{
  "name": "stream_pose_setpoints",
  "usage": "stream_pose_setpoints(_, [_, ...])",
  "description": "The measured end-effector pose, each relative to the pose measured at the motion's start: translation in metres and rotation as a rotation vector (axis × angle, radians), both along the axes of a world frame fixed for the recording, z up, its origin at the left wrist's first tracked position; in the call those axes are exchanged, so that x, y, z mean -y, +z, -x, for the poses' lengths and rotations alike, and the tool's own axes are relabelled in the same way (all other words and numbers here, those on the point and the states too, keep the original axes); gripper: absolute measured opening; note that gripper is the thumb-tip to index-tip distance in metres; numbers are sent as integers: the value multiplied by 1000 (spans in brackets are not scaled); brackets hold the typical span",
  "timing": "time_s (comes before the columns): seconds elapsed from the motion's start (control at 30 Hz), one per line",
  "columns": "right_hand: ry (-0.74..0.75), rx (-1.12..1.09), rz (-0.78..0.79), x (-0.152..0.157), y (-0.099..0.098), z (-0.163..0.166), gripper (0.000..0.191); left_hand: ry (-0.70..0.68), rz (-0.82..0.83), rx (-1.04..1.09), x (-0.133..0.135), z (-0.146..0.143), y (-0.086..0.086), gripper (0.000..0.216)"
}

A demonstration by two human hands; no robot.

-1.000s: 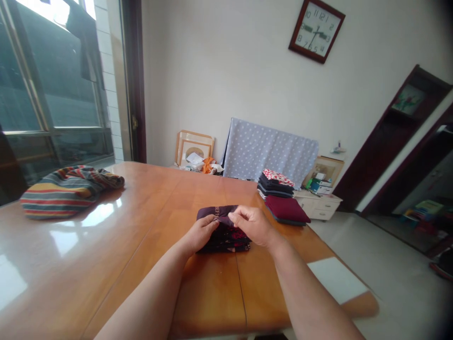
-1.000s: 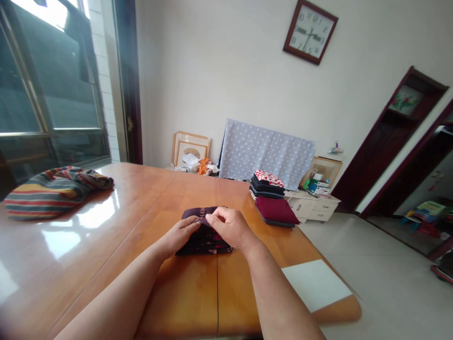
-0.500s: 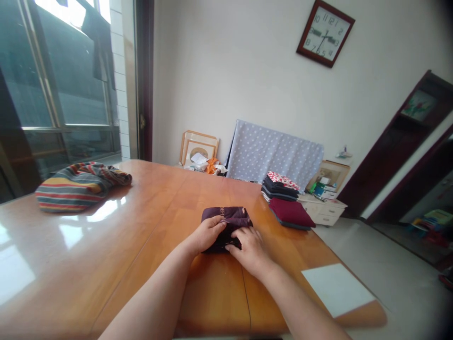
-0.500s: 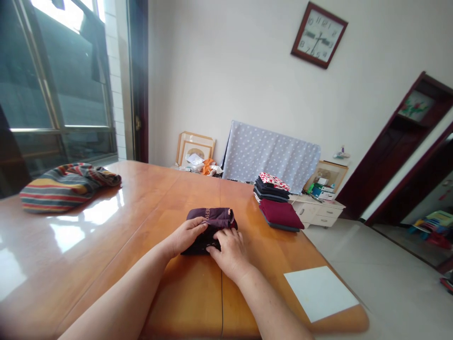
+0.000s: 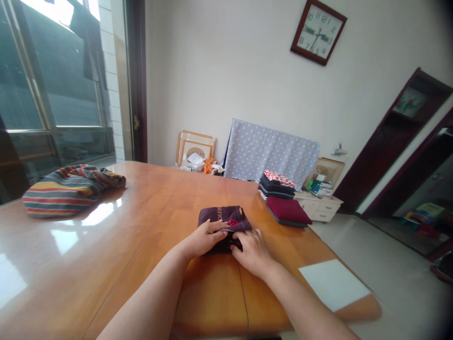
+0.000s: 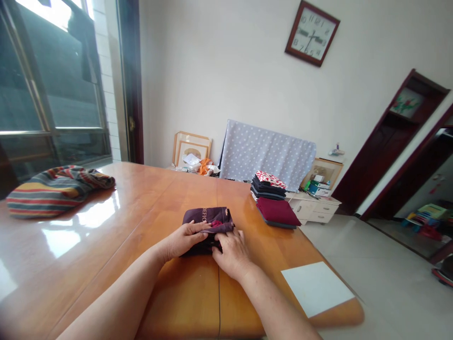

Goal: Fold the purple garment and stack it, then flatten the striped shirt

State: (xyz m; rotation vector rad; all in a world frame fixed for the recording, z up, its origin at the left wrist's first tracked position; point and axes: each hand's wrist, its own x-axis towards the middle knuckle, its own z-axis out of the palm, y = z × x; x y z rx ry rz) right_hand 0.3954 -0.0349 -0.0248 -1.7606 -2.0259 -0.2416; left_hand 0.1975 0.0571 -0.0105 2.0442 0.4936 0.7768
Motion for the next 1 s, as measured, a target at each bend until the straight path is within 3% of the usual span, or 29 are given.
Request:
stream_pose_setpoints(0.3, [-167,-198,-13,1,-12,-24,24,-61,-28,-206,1,2,5,34])
stream_pose_setpoints(0.47, [-199,-366,-49,6,-10,-33,15,-46,-43,-198,2,1,5,34])
stream_pose_setpoints(0.63, [-226,-860,74,12,-4,-33,53,-25,-114,-246,-1,0,-2,36])
stream_pose_setpoints(0.7, [-221,-980,154,11,-4,-30,58,-5,-146,-272,-1,-1,-4,37])
stream_pose_setpoints(0.8, [-173,-964,189,10,-6,-27,49,16,-144,-288,1,0,-3,44])
stream_pose_setpoints(1.0, [-166,-837,43,7,-13,-35,41,96,45,-102,5,1,5,50])
